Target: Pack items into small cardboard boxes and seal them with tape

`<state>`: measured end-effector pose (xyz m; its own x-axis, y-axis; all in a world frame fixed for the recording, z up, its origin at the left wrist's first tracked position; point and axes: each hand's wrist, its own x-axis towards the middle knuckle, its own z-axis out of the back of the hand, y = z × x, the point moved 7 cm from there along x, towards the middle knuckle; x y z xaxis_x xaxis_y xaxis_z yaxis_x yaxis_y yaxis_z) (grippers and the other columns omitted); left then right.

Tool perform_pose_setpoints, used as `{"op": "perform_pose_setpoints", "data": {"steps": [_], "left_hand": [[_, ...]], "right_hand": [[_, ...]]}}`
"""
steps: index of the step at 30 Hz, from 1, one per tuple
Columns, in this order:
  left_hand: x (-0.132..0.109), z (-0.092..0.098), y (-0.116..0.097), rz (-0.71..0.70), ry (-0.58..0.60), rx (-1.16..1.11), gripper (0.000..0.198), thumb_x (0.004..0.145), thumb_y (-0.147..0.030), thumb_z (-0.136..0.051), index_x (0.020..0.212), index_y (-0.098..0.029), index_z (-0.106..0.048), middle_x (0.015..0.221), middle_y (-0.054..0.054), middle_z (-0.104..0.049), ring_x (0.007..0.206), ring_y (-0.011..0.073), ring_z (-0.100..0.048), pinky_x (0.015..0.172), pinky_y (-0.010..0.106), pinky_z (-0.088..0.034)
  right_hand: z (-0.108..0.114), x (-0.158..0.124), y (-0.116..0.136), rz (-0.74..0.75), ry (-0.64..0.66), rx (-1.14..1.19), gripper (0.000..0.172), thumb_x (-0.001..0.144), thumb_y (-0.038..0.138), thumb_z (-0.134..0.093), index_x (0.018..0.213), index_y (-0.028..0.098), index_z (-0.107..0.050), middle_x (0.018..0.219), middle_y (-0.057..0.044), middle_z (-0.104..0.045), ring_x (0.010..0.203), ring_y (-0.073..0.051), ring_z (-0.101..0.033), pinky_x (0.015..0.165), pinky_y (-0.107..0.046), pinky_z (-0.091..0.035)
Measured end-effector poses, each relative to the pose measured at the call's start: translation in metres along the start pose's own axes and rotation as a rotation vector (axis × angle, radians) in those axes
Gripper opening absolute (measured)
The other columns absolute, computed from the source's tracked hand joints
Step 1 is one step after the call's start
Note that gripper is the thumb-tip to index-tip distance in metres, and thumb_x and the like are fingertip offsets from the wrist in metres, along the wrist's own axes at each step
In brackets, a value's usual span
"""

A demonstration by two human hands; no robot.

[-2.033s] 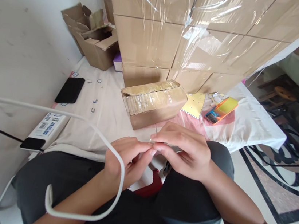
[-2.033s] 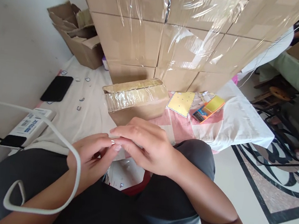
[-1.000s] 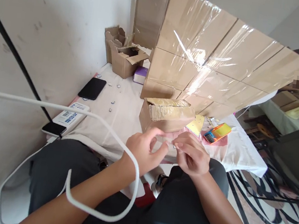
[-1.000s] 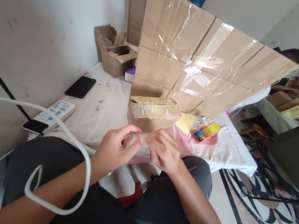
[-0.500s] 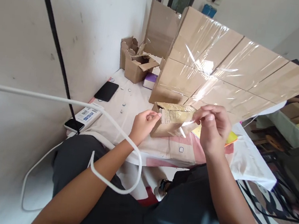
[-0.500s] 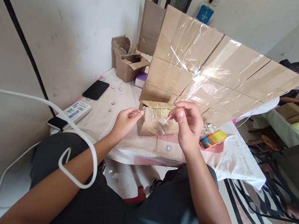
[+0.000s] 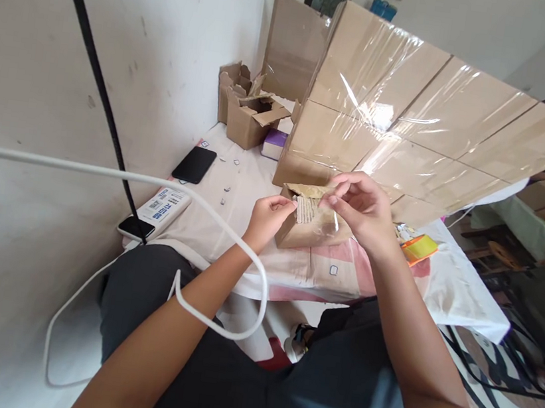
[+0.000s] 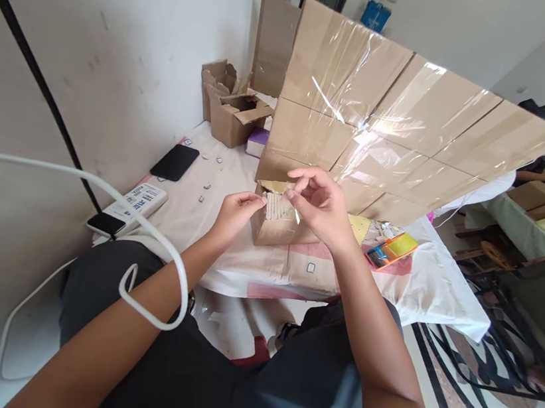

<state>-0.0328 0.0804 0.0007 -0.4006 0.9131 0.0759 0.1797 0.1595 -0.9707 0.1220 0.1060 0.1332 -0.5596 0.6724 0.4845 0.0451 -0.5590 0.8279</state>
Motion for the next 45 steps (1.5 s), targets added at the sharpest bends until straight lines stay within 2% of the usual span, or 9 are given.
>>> {"op": "perform_pose_setpoints", "data": {"steps": [4, 8, 18, 24, 30, 32, 36, 39, 45], "left_hand": [[-0.002, -0.001, 0.0, 0.032, -0.003, -0.01, 0.02, 0.07, -0.035, -0.072, 0.063, -0.018, -0.067, 0.061, -0.001, -0.058, 0.065, 0.0132, -0.05, 0.062, 0.026, -0.035], [-0.004, -0.003, 0.008, 0.05, -0.001, -0.027, 0.019, 0.069, -0.032, -0.069, 0.059, -0.018, -0.061, 0.057, -0.003, -0.052, 0.061, 0.0118, -0.047, 0.061, 0.026, -0.033], [0.0, -0.003, 0.023, 0.038, -0.001, -0.081, 0.022, 0.073, -0.034, -0.063, 0.061, -0.02, -0.051, 0.059, -0.004, -0.045, 0.06, 0.0105, -0.043, 0.06, 0.025, -0.031], [-0.004, -0.003, 0.014, 0.025, -0.012, -0.014, 0.018, 0.076, -0.031, -0.061, 0.063, -0.02, -0.056, 0.061, -0.003, -0.05, 0.062, 0.0117, -0.046, 0.062, 0.026, -0.034], [-0.002, 0.003, 0.007, -0.075, -0.044, 0.152, 0.013, 0.076, -0.023, -0.066, 0.068, -0.021, -0.056, 0.061, -0.006, -0.046, 0.063, 0.0119, -0.043, 0.064, 0.026, -0.033], [-0.001, 0.007, 0.004, -0.122, -0.063, 0.186, 0.012, 0.076, -0.022, -0.07, 0.084, -0.022, -0.059, 0.068, -0.006, -0.049, 0.066, 0.0121, -0.048, 0.068, 0.026, -0.036], [0.002, 0.003, -0.003, -0.203, 0.048, 0.269, 0.047, 0.081, -0.019, -0.067, 0.126, -0.028, -0.058, 0.079, -0.005, -0.056, 0.073, 0.0136, -0.054, 0.075, 0.027, -0.041], [0.001, -0.001, -0.003, -0.187, 0.119, 0.32, 0.037, 0.085, -0.022, -0.061, 0.121, -0.03, -0.067, 0.081, -0.003, -0.061, 0.075, 0.0155, -0.057, 0.077, 0.028, -0.042], [0.001, 0.007, -0.011, -0.151, 0.084, 0.474, 0.026, 0.083, -0.027, -0.065, 0.108, -0.032, -0.074, 0.071, -0.002, -0.061, 0.068, 0.0175, -0.055, 0.067, 0.028, -0.036]], "right_hand": [[-0.005, 0.01, -0.017, -0.043, 0.087, 0.086, 0.032, 0.08, 0.039, -0.086, 0.104, 0.025, -0.07, 0.079, 0.002, -0.057, 0.077, -0.018, -0.069, 0.073, -0.033, -0.056], [-0.013, 0.025, -0.03, -0.076, 0.115, 0.172, 0.038, 0.078, 0.039, -0.087, 0.108, 0.026, -0.067, 0.082, 0.003, -0.055, 0.073, -0.017, -0.069, 0.063, -0.029, -0.054], [-0.045, 0.051, -0.071, -0.162, 0.191, 0.311, 0.057, 0.071, 0.026, -0.087, 0.121, 0.03, -0.061, 0.096, 0.002, -0.053, 0.063, -0.008, -0.05, 0.058, -0.026, -0.05], [-0.033, 0.048, -0.071, -0.147, 0.163, 0.282, 0.062, 0.068, 0.021, -0.084, 0.124, 0.032, -0.06, 0.098, 0.001, -0.054, 0.069, -0.01, -0.049, 0.062, -0.027, -0.052], [-0.026, 0.042, -0.075, -0.138, 0.085, 0.262, 0.059, 0.07, 0.03, -0.079, 0.124, 0.035, -0.056, 0.1, 0.002, -0.055, 0.063, -0.01, -0.045, 0.075, -0.036, -0.06], [-0.026, 0.04, -0.078, -0.138, 0.067, 0.282, 0.059, 0.069, 0.029, -0.078, 0.124, 0.034, -0.057, 0.098, 0.003, -0.054, 0.062, -0.009, -0.045, 0.078, -0.037, -0.061], [-0.024, 0.036, -0.081, -0.121, 0.037, 0.326, 0.059, 0.069, 0.026, -0.076, 0.124, 0.035, -0.058, 0.099, 0.002, -0.054, 0.062, -0.01, -0.045, 0.075, -0.036, -0.061], [-0.023, 0.035, -0.079, -0.104, 0.047, 0.34, 0.058, 0.069, 0.024, -0.075, 0.124, 0.037, -0.058, 0.099, 0.003, -0.053, 0.061, -0.009, -0.044, 0.072, -0.035, -0.059], [-0.02, 0.035, -0.065, -0.104, 0.094, 0.26, 0.057, 0.072, 0.031, -0.075, 0.126, 0.037, -0.058, 0.099, 0.001, -0.056, 0.061, -0.011, -0.043, 0.068, -0.034, -0.057]]}}
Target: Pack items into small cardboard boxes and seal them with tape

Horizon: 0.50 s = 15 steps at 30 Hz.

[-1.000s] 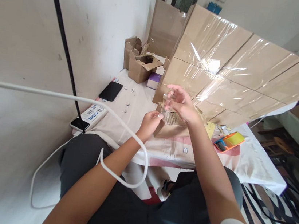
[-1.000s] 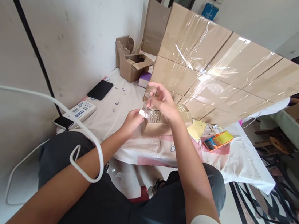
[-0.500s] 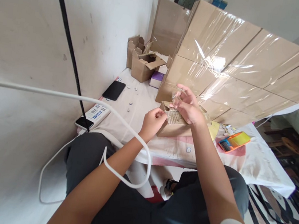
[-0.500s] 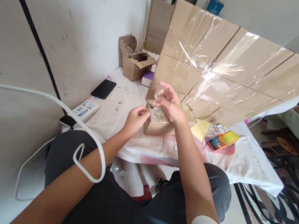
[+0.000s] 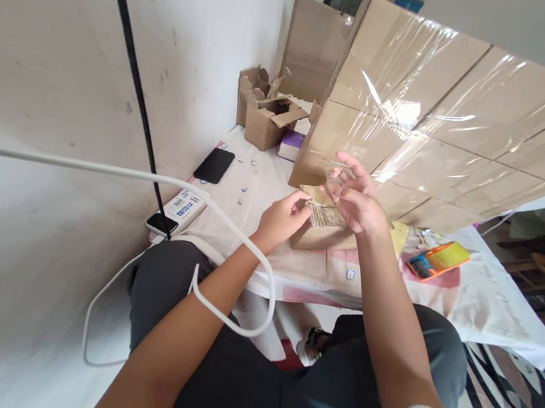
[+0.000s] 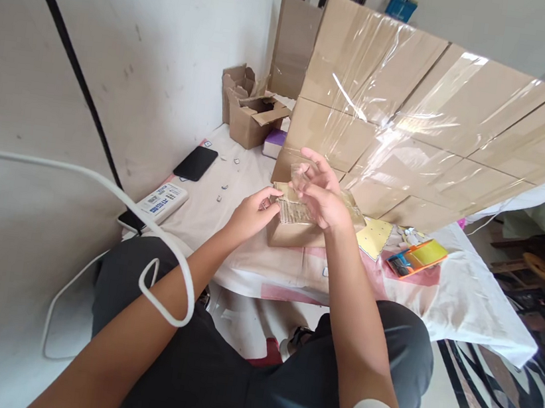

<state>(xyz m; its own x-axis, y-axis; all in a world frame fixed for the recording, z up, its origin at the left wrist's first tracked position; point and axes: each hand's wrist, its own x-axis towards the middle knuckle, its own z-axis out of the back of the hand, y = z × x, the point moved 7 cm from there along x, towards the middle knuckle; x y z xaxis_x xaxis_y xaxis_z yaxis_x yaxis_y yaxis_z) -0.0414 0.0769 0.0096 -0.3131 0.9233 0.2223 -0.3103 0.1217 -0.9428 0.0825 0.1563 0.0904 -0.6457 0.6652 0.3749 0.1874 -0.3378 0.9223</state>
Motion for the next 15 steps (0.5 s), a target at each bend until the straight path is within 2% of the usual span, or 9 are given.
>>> {"op": "perform_pose_setpoints", "data": {"steps": [5, 11, 15], "left_hand": [[-0.001, 0.008, -0.005, -0.008, 0.019, 0.071, 0.027, 0.081, -0.032, -0.07, 0.107, -0.035, -0.077, 0.066, -0.002, -0.059, 0.065, 0.0185, -0.053, 0.061, 0.028, -0.03], [-0.006, 0.004, 0.001, 0.009, 0.007, -0.014, 0.037, 0.082, -0.04, -0.072, 0.118, -0.034, -0.075, 0.061, -0.004, -0.057, 0.062, 0.0179, -0.052, 0.06, 0.029, -0.031], [-0.012, -0.001, 0.0, -0.02, -0.022, 0.075, 0.05, 0.083, -0.049, -0.07, 0.13, -0.031, -0.07, 0.064, -0.004, -0.06, 0.064, 0.0172, -0.054, 0.062, 0.028, -0.033]], "right_hand": [[-0.01, 0.007, -0.008, -0.047, 0.092, -0.058, 0.062, 0.069, 0.022, -0.079, 0.126, 0.034, -0.058, 0.099, 0.001, -0.053, 0.071, -0.012, -0.049, 0.06, -0.027, -0.05], [-0.013, 0.011, -0.03, -0.008, 0.094, -0.269, 0.061, 0.072, 0.018, -0.074, 0.128, 0.031, -0.056, 0.102, -0.001, -0.051, 0.084, -0.015, -0.053, 0.07, -0.027, -0.052], [-0.014, 0.009, -0.036, 0.0, 0.126, -0.304, 0.062, 0.074, 0.015, -0.069, 0.132, 0.031, -0.054, 0.106, -0.002, -0.052, 0.087, -0.015, -0.055, 0.076, -0.029, -0.052]]}}
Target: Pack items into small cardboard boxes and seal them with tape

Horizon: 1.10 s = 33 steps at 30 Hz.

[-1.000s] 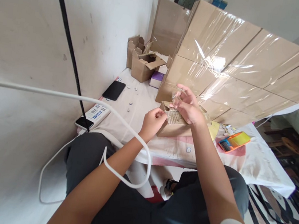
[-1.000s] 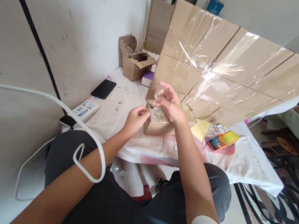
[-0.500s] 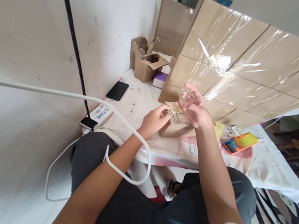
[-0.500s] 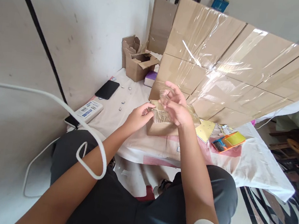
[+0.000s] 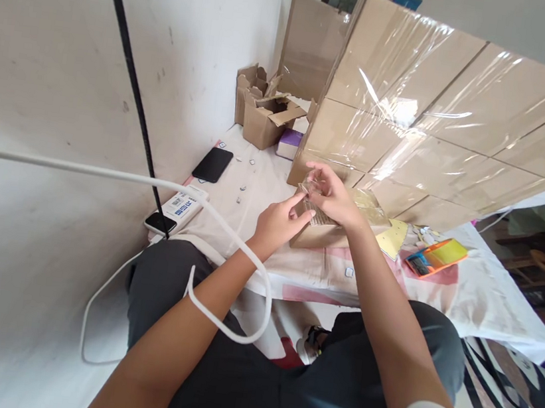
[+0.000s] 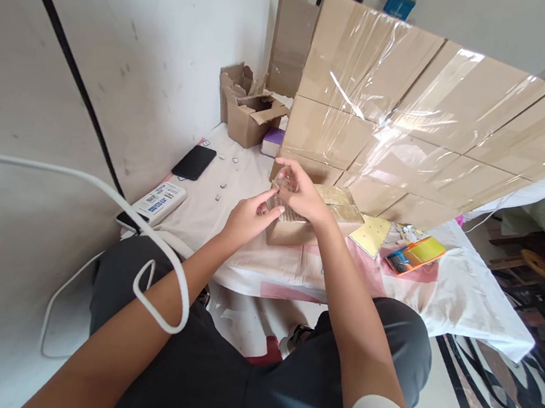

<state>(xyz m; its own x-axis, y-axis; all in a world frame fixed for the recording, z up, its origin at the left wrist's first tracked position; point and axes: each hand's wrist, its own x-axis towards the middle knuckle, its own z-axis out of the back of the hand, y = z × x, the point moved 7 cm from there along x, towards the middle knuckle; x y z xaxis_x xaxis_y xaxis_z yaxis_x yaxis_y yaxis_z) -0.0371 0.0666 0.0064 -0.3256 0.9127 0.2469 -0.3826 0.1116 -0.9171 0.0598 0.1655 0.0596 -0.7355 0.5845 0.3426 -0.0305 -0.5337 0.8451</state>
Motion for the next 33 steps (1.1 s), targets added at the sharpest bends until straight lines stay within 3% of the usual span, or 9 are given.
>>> {"op": "perform_pose_setpoints", "data": {"steps": [5, 8, 11, 14, 17, 22, 26, 33], "left_hand": [[-0.009, 0.005, -0.008, -0.068, -0.144, 0.073, 0.065, 0.084, -0.046, -0.072, 0.143, -0.026, -0.057, 0.074, -0.002, -0.064, 0.068, 0.0168, -0.056, 0.066, 0.028, -0.036], [-0.013, 0.004, -0.015, -0.164, -0.168, 0.107, 0.048, 0.089, -0.041, -0.068, 0.135, -0.028, -0.064, 0.076, -0.002, -0.065, 0.068, 0.0161, -0.056, 0.069, 0.028, -0.038], [-0.017, 0.004, -0.017, -0.257, -0.192, 0.131, 0.027, 0.097, -0.035, -0.057, 0.114, -0.028, -0.076, 0.079, 0.002, -0.067, 0.07, 0.0162, -0.057, 0.071, 0.028, -0.038], [-0.018, 0.001, -0.016, -0.3, -0.194, 0.175, 0.029, 0.1, -0.036, -0.052, 0.101, -0.027, -0.079, 0.078, 0.004, -0.067, 0.07, 0.0167, -0.057, 0.07, 0.029, -0.036], [-0.02, -0.001, -0.018, -0.329, -0.181, 0.207, 0.031, 0.1, -0.036, -0.05, 0.099, -0.027, -0.08, 0.076, 0.004, -0.065, 0.068, 0.0163, -0.054, 0.068, 0.029, -0.034], [-0.027, -0.004, -0.027, -0.423, -0.16, 0.289, 0.033, 0.101, -0.029, -0.048, 0.098, -0.026, -0.08, 0.07, 0.003, -0.062, 0.065, 0.0161, -0.053, 0.068, 0.031, -0.033], [-0.035, -0.01, -0.033, -0.517, -0.131, 0.394, 0.033, 0.1, -0.025, -0.047, 0.1, -0.026, -0.08, 0.071, 0.004, -0.065, 0.069, 0.0172, -0.057, 0.07, 0.032, -0.034], [-0.039, -0.01, -0.039, -0.594, -0.178, 0.462, 0.03, 0.099, -0.023, -0.049, 0.095, -0.024, -0.079, 0.07, 0.003, -0.066, 0.067, 0.016, -0.057, 0.067, 0.032, -0.034]], "right_hand": [[-0.001, -0.001, -0.002, 0.002, 0.027, -0.008, 0.064, 0.074, 0.012, -0.065, 0.134, 0.03, -0.053, 0.106, -0.001, -0.052, 0.095, -0.017, -0.056, 0.088, -0.034, -0.051], [-0.002, -0.001, -0.002, 0.002, 0.038, 0.006, 0.064, 0.074, 0.011, -0.064, 0.135, 0.029, -0.053, 0.106, -0.001, -0.052, 0.096, -0.017, -0.056, 0.088, -0.034, -0.05], [-0.002, 0.0, -0.004, 0.012, 0.053, 0.02, 0.067, 0.074, 0.012, -0.064, 0.137, 0.029, -0.051, 0.103, -0.001, -0.053, 0.094, -0.017, -0.055, 0.084, -0.032, -0.051], [-0.002, 0.001, -0.006, 0.009, 0.063, 0.027, 0.074, 0.073, 0.011, -0.063, 0.142, 0.031, -0.048, 0.102, 0.0, -0.054, 0.088, -0.015, -0.055, 0.077, -0.03, -0.052], [-0.001, 0.002, -0.007, -0.001, 0.06, 0.03, 0.076, 0.071, 0.01, -0.064, 0.142, 0.032, -0.048, 0.101, 0.0, -0.055, 0.084, -0.014, -0.054, 0.073, -0.029, -0.052], [0.0, 0.003, -0.011, -0.068, -0.009, 0.106, 0.067, 0.074, 0.015, -0.068, 0.137, 0.03, -0.05, 0.091, 0.003, -0.055, 0.071, -0.012, -0.052, 0.061, -0.027, -0.049], [0.0, 0.005, -0.011, -0.076, -0.018, 0.129, 0.061, 0.076, 0.019, -0.068, 0.133, 0.026, -0.05, 0.078, 0.006, -0.056, 0.064, -0.011, -0.049, 0.06, -0.026, -0.045], [0.001, 0.005, -0.004, -0.066, -0.032, 0.187, 0.054, 0.078, 0.019, -0.067, 0.129, 0.025, -0.053, 0.076, 0.007, -0.058, 0.062, -0.011, -0.052, 0.062, -0.028, -0.048]]}}
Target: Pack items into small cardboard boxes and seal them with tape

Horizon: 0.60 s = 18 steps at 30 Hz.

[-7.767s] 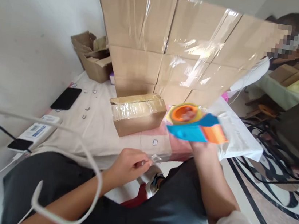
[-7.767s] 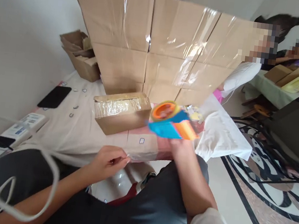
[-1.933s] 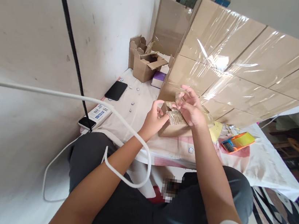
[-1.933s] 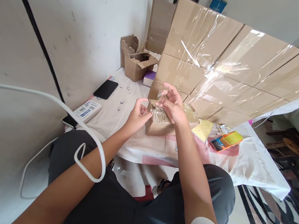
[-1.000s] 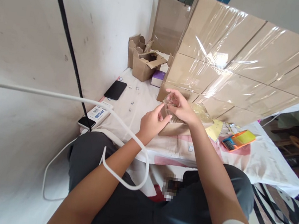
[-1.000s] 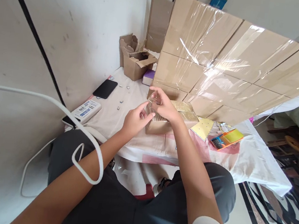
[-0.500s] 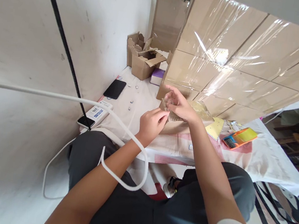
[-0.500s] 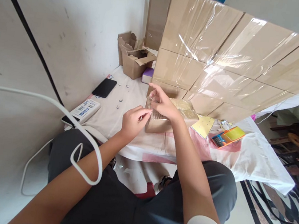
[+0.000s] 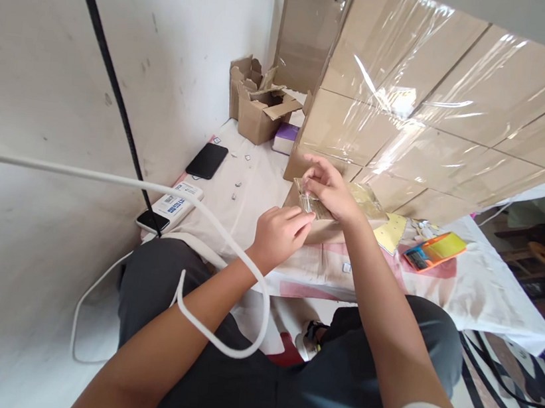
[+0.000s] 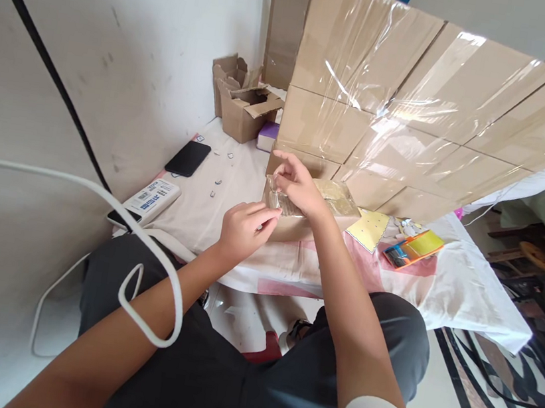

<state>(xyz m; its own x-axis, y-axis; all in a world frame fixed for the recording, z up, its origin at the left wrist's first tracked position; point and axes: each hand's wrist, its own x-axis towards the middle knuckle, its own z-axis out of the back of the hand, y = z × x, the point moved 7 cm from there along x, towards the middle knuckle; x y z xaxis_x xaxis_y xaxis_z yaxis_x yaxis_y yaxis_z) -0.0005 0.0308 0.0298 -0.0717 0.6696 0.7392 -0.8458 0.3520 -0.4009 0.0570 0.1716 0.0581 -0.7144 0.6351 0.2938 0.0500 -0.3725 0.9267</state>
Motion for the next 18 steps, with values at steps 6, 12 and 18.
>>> {"op": "perform_pose_setpoints", "data": {"steps": [6, 12, 18], "left_hand": [[0.001, 0.013, -0.007, -0.092, -0.173, 0.046, 0.022, 0.095, -0.017, -0.056, 0.089, -0.021, -0.077, 0.063, -0.001, -0.062, 0.06, 0.0131, -0.053, 0.061, 0.03, -0.034], [0.001, 0.014, 0.0, -0.004, -0.156, -0.047, 0.02, 0.094, -0.017, -0.058, 0.084, -0.02, -0.075, 0.061, -0.003, -0.059, 0.056, 0.0106, -0.049, 0.06, 0.027, -0.035], [0.0, 0.01, 0.001, 0.041, -0.147, -0.085, 0.018, 0.092, -0.016, -0.06, 0.081, -0.02, -0.073, 0.062, -0.004, -0.06, 0.056, 0.0093, -0.048, 0.059, 0.026, -0.035]], "right_hand": [[-0.004, -0.001, 0.004, 0.023, 0.025, -0.051, 0.046, 0.083, 0.02, -0.063, 0.128, 0.026, -0.059, 0.077, 0.004, -0.057, 0.067, -0.013, -0.053, 0.067, -0.03, -0.051], [-0.006, -0.002, 0.002, 0.055, 0.052, -0.058, 0.059, 0.081, 0.018, -0.063, 0.139, 0.029, -0.054, 0.091, 0.001, -0.063, 0.081, -0.015, -0.058, 0.077, -0.032, -0.053], [-0.005, -0.002, 0.003, 0.072, 0.052, -0.136, 0.063, 0.081, 0.015, -0.061, 0.142, 0.027, -0.053, 0.093, 0.0, -0.066, 0.086, -0.017, -0.062, 0.085, -0.035, -0.055]]}}
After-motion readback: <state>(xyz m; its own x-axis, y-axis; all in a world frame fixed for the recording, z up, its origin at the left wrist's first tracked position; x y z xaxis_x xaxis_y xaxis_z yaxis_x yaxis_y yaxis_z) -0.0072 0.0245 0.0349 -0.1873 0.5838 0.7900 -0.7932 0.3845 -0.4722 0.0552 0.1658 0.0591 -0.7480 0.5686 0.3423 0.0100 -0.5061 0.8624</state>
